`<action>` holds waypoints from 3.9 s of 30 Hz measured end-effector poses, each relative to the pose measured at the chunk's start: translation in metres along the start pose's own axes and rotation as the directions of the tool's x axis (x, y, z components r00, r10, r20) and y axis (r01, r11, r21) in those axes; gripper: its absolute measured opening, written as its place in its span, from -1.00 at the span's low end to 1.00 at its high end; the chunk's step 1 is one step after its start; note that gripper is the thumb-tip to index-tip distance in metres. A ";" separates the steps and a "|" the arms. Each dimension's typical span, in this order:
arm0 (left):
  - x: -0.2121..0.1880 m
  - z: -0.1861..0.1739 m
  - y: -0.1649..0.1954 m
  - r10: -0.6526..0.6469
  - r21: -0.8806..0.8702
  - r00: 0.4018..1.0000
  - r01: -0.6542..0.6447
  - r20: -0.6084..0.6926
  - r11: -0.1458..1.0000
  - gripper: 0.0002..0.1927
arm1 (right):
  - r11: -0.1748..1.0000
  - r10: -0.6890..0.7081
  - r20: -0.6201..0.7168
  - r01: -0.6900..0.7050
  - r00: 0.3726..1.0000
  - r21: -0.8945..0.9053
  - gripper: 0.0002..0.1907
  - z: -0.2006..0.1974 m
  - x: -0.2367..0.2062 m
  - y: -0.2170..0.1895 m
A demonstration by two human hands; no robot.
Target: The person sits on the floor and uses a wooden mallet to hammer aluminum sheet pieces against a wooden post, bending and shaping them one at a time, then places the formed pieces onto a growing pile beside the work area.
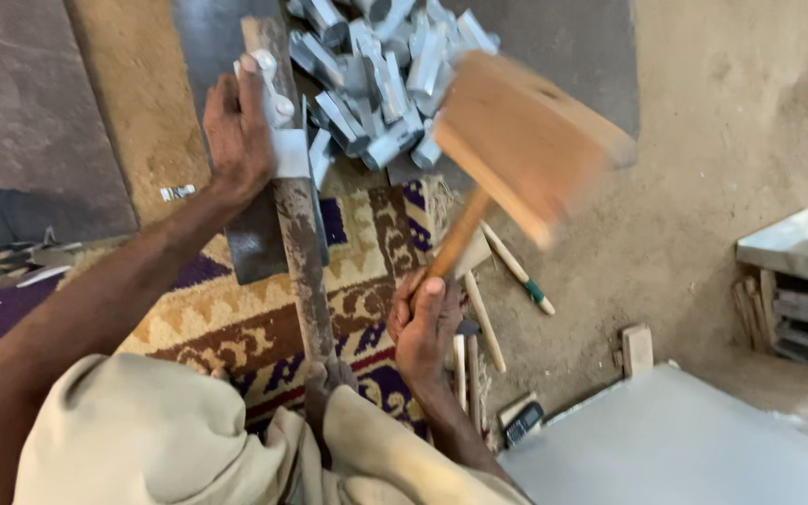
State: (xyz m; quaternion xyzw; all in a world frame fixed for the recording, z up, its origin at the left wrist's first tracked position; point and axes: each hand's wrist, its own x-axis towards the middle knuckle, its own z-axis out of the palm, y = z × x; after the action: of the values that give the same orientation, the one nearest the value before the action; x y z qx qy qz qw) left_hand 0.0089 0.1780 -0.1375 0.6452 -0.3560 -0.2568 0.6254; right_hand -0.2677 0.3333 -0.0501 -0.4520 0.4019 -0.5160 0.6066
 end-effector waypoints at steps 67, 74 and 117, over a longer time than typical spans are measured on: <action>0.018 0.005 -0.041 0.106 0.274 0.989 -0.130 0.100 0.953 -0.68 | 0.802 0.471 -0.118 -0.479 0.875 -0.356 -0.61 -0.013 0.009 0.069; 0.016 -0.001 -0.052 0.540 0.479 0.813 -0.571 0.217 0.667 -0.68 | 0.697 0.276 -0.159 -0.311 0.948 -0.646 -0.47 -0.002 0.020 0.061; 0.024 0.021 -0.011 0.096 0.210 0.995 -0.094 0.002 0.973 -0.35 | 0.674 0.482 -0.097 -0.439 0.871 -0.594 -0.63 -0.001 0.010 0.074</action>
State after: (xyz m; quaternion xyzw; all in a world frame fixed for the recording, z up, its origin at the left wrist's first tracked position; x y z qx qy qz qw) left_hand 0.0087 0.1453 -0.1471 0.6909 -0.4089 -0.1848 0.5669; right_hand -0.2473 0.3278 -0.1219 -0.5209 0.6235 -0.1768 0.5555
